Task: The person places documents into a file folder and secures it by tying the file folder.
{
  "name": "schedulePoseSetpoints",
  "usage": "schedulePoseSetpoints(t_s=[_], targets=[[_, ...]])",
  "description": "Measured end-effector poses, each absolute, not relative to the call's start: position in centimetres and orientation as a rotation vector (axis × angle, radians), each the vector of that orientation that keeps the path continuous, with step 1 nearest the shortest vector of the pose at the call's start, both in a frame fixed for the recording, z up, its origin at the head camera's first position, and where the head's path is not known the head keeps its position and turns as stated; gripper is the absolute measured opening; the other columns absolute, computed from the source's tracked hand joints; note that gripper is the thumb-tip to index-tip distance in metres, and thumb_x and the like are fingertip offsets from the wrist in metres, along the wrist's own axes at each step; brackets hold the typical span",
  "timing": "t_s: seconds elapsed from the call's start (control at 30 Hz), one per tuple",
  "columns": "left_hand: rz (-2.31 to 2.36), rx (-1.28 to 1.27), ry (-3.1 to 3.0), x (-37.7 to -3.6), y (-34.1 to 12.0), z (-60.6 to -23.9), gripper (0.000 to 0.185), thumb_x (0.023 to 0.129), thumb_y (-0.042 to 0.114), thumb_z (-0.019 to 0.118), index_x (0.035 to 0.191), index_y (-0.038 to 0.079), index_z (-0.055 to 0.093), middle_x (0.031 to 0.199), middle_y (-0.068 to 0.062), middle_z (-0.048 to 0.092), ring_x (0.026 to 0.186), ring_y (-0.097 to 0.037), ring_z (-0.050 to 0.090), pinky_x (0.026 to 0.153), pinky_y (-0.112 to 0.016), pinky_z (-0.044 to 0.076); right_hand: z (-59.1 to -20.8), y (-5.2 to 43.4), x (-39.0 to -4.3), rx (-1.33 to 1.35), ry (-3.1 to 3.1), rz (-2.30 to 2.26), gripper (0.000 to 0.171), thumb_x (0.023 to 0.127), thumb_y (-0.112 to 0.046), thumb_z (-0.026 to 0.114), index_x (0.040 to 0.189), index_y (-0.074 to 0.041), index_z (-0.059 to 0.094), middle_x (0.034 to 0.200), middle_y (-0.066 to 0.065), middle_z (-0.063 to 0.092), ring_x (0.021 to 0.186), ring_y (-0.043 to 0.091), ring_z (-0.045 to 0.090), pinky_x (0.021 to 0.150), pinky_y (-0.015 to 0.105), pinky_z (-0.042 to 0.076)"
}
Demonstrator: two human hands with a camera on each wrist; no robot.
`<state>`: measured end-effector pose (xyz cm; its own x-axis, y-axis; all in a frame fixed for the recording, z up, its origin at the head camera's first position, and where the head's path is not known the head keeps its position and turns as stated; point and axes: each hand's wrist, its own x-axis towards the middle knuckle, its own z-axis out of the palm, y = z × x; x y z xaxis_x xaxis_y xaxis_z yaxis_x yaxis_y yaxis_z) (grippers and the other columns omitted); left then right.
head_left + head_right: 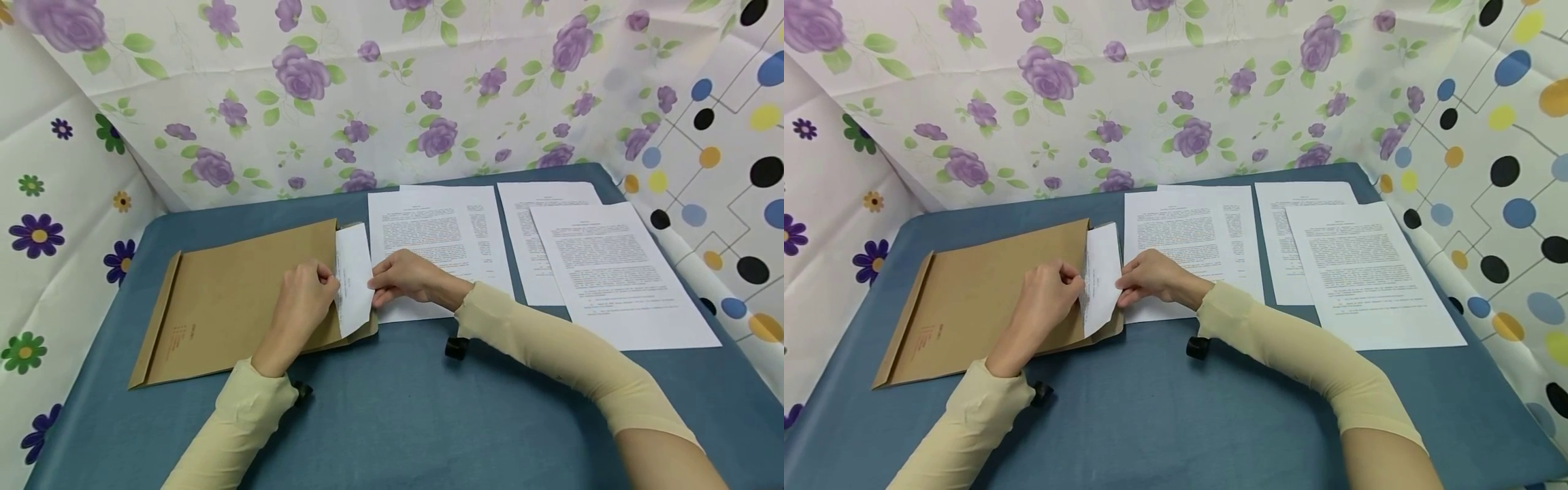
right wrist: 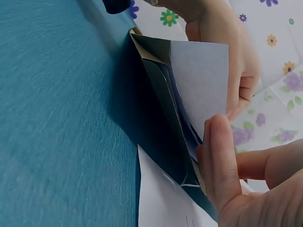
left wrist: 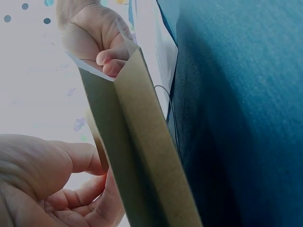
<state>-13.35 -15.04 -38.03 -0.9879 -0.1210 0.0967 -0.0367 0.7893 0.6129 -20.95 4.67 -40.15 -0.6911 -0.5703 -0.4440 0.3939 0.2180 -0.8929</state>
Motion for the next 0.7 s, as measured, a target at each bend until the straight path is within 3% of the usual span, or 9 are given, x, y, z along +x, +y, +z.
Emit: schedulePoseSetpoints(t_s=[0.13, 0.7], targets=[[-0.973, 0.135, -2.847, -13.3, -15.1, -37.9, 0.010, 0.092, 0.003, 0.061, 0.090, -0.003, 0.069, 0.084, -0.015, 0.065, 0.074, -0.028, 0.061, 0.062, -0.034, 0.049, -40.2, 4.4, -20.9, -0.143, 1.741, -1.581, 0.019, 0.096, 0.000, 0.068, 0.113, 0.009, 0.072, 0.082, 0.018, 0.072, 0.064, 0.019, 0.071, 0.067, 0.030, 0.060], [-0.936, 0.105, -2.877, -13.6, -14.9, -36.9, 0.009, 0.088, 0.001, 0.062, 0.086, -0.002, 0.070, 0.083, -0.015, 0.067, 0.070, -0.027, 0.062, 0.058, -0.032, 0.048, -40.6, 1.7, -20.1, -0.134, 1.703, -1.743, 0.008, 0.097, 0.004, 0.066, 0.095, 0.010, 0.071, 0.070, 0.015, 0.068, 0.057, 0.017, 0.070, 0.061, 0.027, 0.059]])
